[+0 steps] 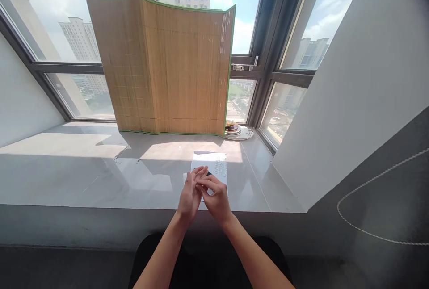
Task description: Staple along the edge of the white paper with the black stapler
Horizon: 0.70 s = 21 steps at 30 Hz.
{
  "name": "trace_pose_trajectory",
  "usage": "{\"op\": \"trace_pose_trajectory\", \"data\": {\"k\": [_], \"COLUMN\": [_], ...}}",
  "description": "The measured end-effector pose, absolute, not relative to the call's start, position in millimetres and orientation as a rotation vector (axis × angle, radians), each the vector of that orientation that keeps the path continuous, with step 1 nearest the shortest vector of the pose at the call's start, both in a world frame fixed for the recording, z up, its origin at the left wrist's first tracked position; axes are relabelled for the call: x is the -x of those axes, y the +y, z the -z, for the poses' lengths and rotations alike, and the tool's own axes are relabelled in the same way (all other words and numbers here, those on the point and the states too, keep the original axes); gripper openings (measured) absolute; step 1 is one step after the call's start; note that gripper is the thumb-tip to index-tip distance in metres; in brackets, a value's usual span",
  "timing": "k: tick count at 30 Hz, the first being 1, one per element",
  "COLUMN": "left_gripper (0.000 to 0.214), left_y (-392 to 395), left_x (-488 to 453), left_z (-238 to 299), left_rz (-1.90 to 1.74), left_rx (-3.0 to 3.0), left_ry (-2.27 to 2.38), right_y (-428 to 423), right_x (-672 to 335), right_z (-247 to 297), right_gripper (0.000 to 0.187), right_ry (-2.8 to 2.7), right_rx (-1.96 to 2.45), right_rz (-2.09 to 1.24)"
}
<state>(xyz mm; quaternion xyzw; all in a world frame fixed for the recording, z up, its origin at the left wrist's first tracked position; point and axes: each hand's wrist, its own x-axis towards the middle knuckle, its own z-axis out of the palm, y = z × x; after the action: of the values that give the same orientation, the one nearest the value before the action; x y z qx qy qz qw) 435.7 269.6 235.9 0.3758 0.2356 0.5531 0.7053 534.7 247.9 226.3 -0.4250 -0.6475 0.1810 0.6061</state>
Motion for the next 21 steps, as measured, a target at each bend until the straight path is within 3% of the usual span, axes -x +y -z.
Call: {"op": "trace_pose_trajectory", "data": {"k": [4, 7, 11, 15, 21], "left_gripper": [0.061, 0.042, 0.046, 0.044, 0.037], "left_y": [301, 333, 359, 363, 361], "left_x": [-409, -371, -329, -323, -327], "left_z": [-235, -217, -171, -147, -156], "left_rz": [-1.282, -1.278, -0.795, -0.628, -0.626], "left_rx": [-1.356, -1.926, -2.133, -2.345, -2.365], "left_ry": [0.742, 1.351, 2.174, 2.341, 2.378], "right_y": [258, 281, 331, 393, 462], "right_x": [-559, -612, -707, -760, -768], "right_z": [-221, -211, -193, -186, -190], "right_gripper": [0.013, 0.012, 0.014, 0.012, 0.008], "right_ry": [-1.359, -1.254, -1.068, -0.985, -0.953], "right_rx": [1.066, 1.348, 1.815, 1.961, 2.007], "right_rz": [-0.544, -0.509, -0.285, -0.284, -0.272]}}
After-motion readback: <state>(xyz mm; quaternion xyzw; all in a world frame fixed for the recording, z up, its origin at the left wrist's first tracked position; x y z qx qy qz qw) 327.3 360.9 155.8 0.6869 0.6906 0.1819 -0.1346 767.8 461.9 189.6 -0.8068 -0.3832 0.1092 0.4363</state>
